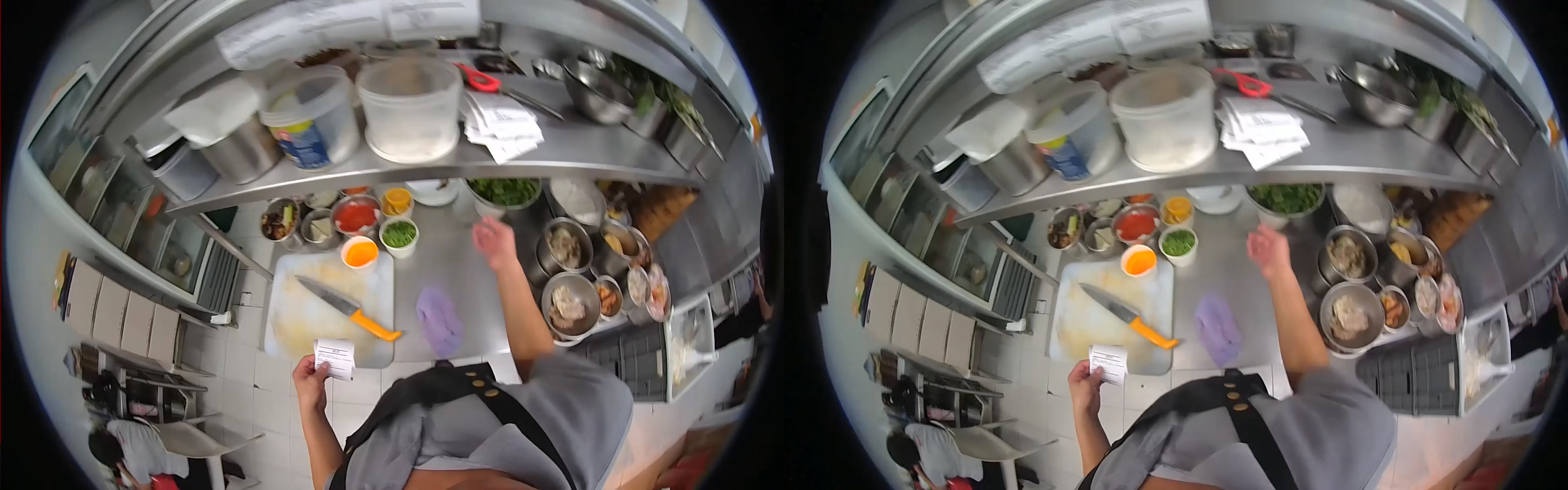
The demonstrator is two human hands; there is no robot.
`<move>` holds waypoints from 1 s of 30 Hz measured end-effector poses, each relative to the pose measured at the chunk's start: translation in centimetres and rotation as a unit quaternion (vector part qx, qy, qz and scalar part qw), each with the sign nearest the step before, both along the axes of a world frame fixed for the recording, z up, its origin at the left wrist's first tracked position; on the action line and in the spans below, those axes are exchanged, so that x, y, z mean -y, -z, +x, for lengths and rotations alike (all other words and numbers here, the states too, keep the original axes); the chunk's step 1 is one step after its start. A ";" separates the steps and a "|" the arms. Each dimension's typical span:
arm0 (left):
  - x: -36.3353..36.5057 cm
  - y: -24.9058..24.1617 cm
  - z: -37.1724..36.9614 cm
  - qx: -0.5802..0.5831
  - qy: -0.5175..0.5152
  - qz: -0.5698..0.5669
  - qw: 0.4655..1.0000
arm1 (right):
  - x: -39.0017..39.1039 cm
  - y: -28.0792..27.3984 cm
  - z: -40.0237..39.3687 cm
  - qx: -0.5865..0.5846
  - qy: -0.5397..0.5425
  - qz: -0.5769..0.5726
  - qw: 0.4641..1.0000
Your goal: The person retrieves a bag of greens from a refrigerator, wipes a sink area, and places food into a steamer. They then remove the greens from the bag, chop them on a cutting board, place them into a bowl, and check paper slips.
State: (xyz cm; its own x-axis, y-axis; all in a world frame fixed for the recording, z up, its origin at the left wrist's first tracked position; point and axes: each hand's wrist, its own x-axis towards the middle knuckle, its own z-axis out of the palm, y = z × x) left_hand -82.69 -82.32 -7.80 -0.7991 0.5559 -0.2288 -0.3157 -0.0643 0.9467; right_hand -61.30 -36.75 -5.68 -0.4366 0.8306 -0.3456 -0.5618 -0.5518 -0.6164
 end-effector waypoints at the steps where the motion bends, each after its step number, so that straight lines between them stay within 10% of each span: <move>1: -0.5 -1.0 0.1 0.003 0.010 0.016 1.000 | 3.1 -2.7 0.7 -0.038 -0.058 0.089 0.994; 5: -4.1 -5.6 -0.4 -0.035 0.077 0.070 0.994 | 12.1 -21.4 0.4 -0.087 -0.024 0.507 0.857; 11: -10.6 -14.3 -0.9 -0.081 0.142 0.246 0.955 | 10.7 -36.0 -5.6 -0.129 0.112 0.459 0.872; 21: -12.1 -26.6 -5.1 -0.131 0.107 0.430 0.887 | 13.6 -34.8 -11.1 -0.183 0.014 0.433 0.883; 30: -10.6 -27.2 -6.8 -0.117 0.102 0.423 0.893 | 19.4 -33.4 -10.1 -0.272 -0.055 0.462 0.843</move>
State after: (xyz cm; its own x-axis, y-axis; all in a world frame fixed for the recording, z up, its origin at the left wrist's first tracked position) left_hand -89.47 -71.76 19.37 -0.6331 0.5903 0.5006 -0.2028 -0.7507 0.6287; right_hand -71.41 -56.12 27.75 -0.4131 0.5803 0.7019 -0.8765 -0.0442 -0.4793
